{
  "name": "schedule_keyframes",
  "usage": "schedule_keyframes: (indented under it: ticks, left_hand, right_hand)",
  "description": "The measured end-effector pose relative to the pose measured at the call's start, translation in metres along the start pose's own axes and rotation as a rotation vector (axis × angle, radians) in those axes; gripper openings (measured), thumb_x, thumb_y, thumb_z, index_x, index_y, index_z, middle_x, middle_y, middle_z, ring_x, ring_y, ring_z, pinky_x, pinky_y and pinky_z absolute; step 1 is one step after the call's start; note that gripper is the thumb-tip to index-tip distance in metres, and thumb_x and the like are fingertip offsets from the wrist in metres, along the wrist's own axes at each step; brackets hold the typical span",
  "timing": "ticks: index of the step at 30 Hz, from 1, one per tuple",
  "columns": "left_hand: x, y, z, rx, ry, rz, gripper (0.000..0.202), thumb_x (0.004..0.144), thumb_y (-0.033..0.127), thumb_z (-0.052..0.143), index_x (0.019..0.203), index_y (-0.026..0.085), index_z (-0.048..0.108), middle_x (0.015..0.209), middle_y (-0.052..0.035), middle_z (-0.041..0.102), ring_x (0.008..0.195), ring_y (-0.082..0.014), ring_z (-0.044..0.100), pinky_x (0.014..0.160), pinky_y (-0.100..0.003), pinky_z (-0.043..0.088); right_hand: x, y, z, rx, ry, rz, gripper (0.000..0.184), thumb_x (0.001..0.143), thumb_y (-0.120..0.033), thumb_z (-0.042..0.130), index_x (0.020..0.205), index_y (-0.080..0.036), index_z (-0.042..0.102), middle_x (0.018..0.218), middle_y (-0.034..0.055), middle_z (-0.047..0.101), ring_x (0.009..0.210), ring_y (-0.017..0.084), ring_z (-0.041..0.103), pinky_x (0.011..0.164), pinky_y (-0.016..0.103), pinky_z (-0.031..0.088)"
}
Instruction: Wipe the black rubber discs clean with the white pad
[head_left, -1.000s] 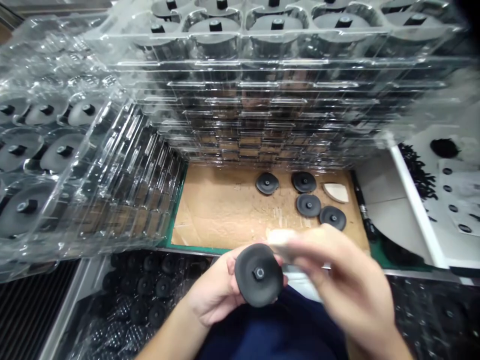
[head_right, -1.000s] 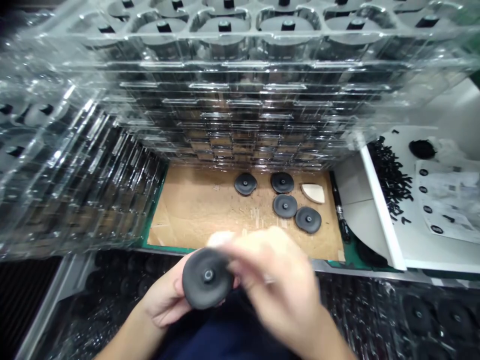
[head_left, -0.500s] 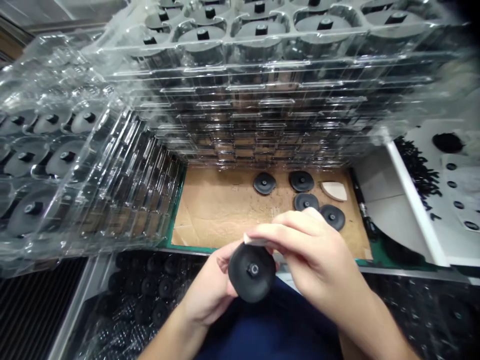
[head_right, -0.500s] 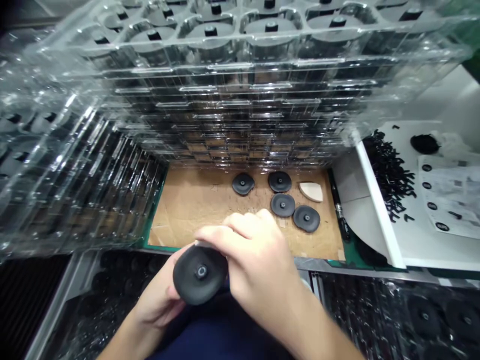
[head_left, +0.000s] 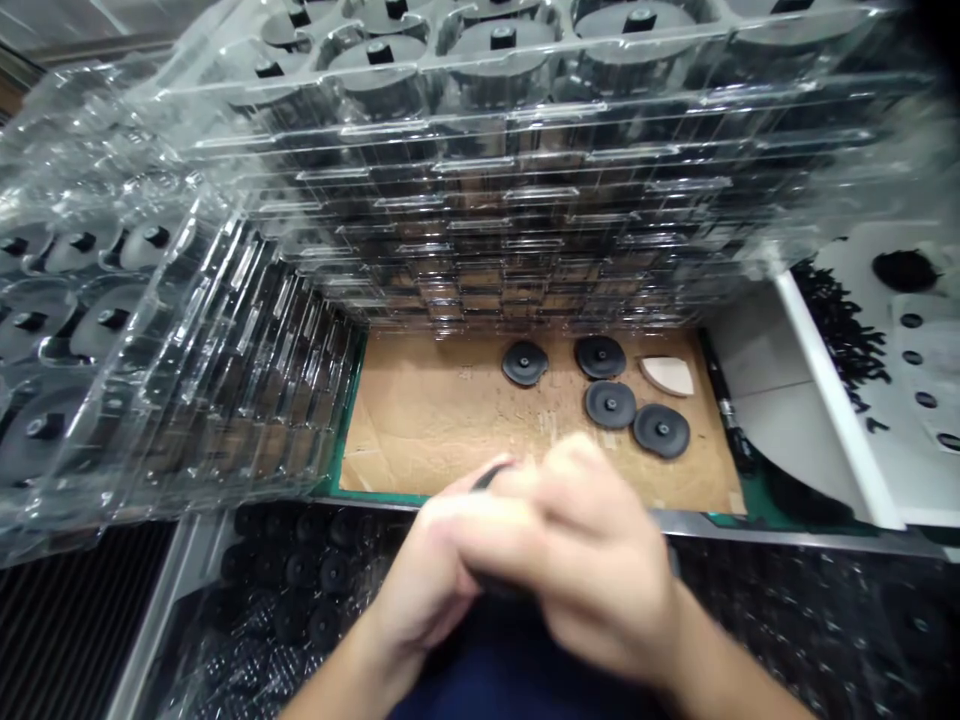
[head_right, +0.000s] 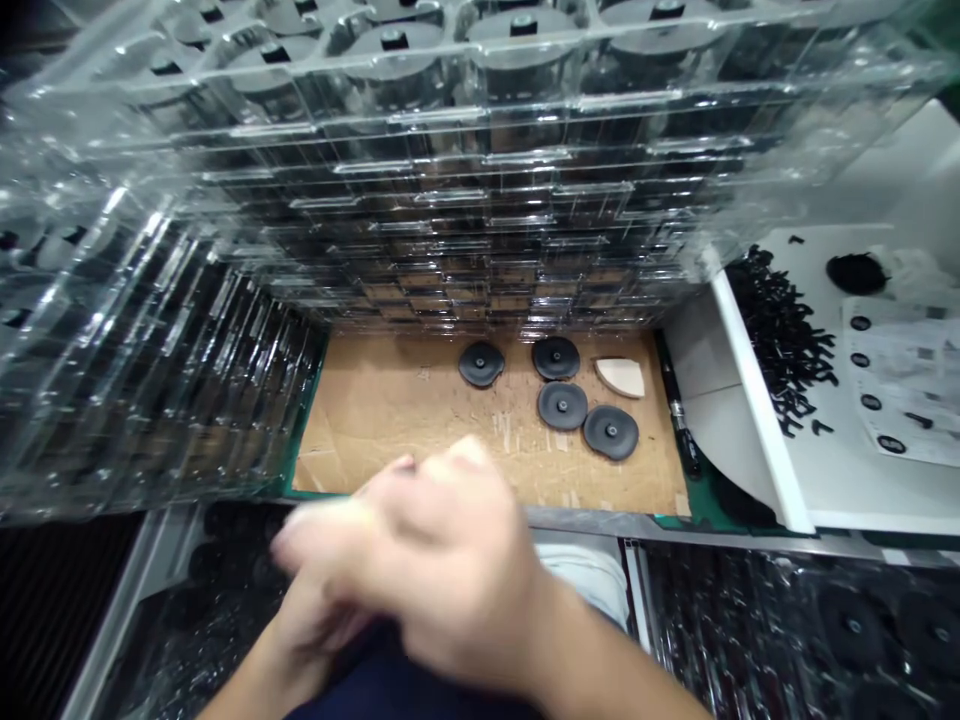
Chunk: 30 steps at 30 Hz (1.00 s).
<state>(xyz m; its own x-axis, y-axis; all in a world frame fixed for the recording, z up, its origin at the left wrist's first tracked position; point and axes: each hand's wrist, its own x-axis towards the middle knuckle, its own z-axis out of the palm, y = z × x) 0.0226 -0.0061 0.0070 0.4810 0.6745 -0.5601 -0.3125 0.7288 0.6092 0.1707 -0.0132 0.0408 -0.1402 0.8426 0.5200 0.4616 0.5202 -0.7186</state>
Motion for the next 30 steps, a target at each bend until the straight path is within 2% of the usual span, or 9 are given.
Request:
schedule_keyframes:
  ticks: [3,5,10,14,16,18,21,24,30]
  left_hand:
    - [0.001,-0.002,-0.004,-0.087,0.016,0.109,0.067,0.048,0.038,0.086,0.111,0.029,0.065,0.127,-0.0039,0.062,0.107,-0.0255,0.062,0.094,-0.033,0.047]
    - [0.001,-0.003,-0.008,-0.148,0.012,0.113,0.058,0.057,0.03,0.083,0.112,0.03,0.065,0.131,-0.0054,0.059,0.103,-0.0231,0.064,0.088,-0.03,0.05]
    - [0.001,0.0,-0.014,-0.197,0.023,0.107,0.063,0.054,0.039,0.082,0.113,0.028,0.065,0.134,-0.0074,0.057,0.112,-0.026,0.059,0.087,-0.027,0.052]
    - [0.003,0.002,-0.008,-0.2,0.02,0.108,0.062,0.055,0.042,0.081,0.113,0.028,0.065,0.128,-0.0062,0.061,0.102,-0.0231,0.065,0.084,-0.027,0.053]
    - [0.003,0.002,-0.004,-0.197,0.016,0.127,0.062,0.055,0.04,0.082,0.113,0.027,0.065,0.121,-0.0052,0.065,0.099,-0.0207,0.065,0.083,-0.024,0.053]
    - [0.003,0.003,-0.001,-0.187,-0.006,0.132,0.058,0.057,0.036,0.082,0.111,0.025,0.065,0.113,-0.0049,0.068,0.1,-0.0201,0.064,0.086,-0.024,0.051]
    - [0.001,0.004,-0.002,-0.166,-0.015,0.118,0.048,0.062,0.028,0.08,0.108,0.024,0.066,0.108,-0.0038,0.07,0.104,-0.0211,0.062,0.094,-0.028,0.046]
    - [0.0,0.005,-0.003,-0.154,0.054,0.129,0.055,0.055,0.025,0.084,0.106,0.026,0.066,0.104,-0.0013,0.071,0.097,-0.02,0.064,0.09,-0.028,0.049]
    - [0.001,0.005,0.004,-0.164,-0.017,0.051,0.048,0.057,0.027,0.083,0.102,0.025,0.069,0.097,-0.0014,0.071,0.098,-0.0189,0.063,0.094,-0.028,0.046]
  right_hand:
    - [-0.014,0.033,0.001,-0.042,-0.027,0.401,0.024,0.092,-0.019,0.046,0.102,-0.023,0.067,0.095,0.0013,0.071,0.085,0.014,0.062,0.076,0.029,0.043]
    - [-0.033,0.055,0.008,-0.075,-0.08,0.569,0.023,0.091,-0.023,0.049,0.104,-0.023,0.068,0.096,0.0031,0.071,0.086,0.016,0.063,0.077,0.03,0.045]
    - [-0.082,0.075,0.032,-0.057,-0.164,0.626,0.02,0.087,-0.027,0.054,0.094,-0.021,0.072,0.083,0.0034,0.073,0.076,0.018,0.066,0.07,0.031,0.051]
    - [-0.066,0.051,0.021,-0.058,-0.065,0.691,0.024,0.089,-0.029,0.052,0.103,-0.02,0.069,0.094,0.0057,0.073,0.079,0.018,0.067,0.065,0.028,0.053]
    - [-0.043,0.029,0.011,-0.079,0.088,0.648,0.025,0.089,-0.028,0.053,0.109,-0.021,0.066,0.104,0.0055,0.071,0.085,0.018,0.066,0.067,0.028,0.053]
    - [-0.021,0.005,0.006,-0.091,0.179,0.445,0.024,0.088,-0.021,0.053,0.11,-0.021,0.064,0.104,0.0054,0.071,0.086,0.018,0.066,0.072,0.029,0.052]
    - [-0.001,-0.018,0.007,-0.015,0.026,0.164,0.023,0.088,-0.012,0.05,0.106,-0.013,0.064,0.089,0.007,0.072,0.074,0.016,0.064,0.07,0.03,0.05]
    - [0.004,-0.021,0.009,0.035,-0.195,0.19,0.019,0.088,-0.011,0.049,0.096,-0.014,0.066,0.078,0.0027,0.07,0.065,0.013,0.059,0.061,0.026,0.046]
    - [0.003,-0.017,0.006,-0.057,-0.043,0.104,0.024,0.089,-0.011,0.044,0.102,-0.008,0.063,0.078,0.0067,0.068,0.068,0.015,0.058,0.066,0.03,0.044]
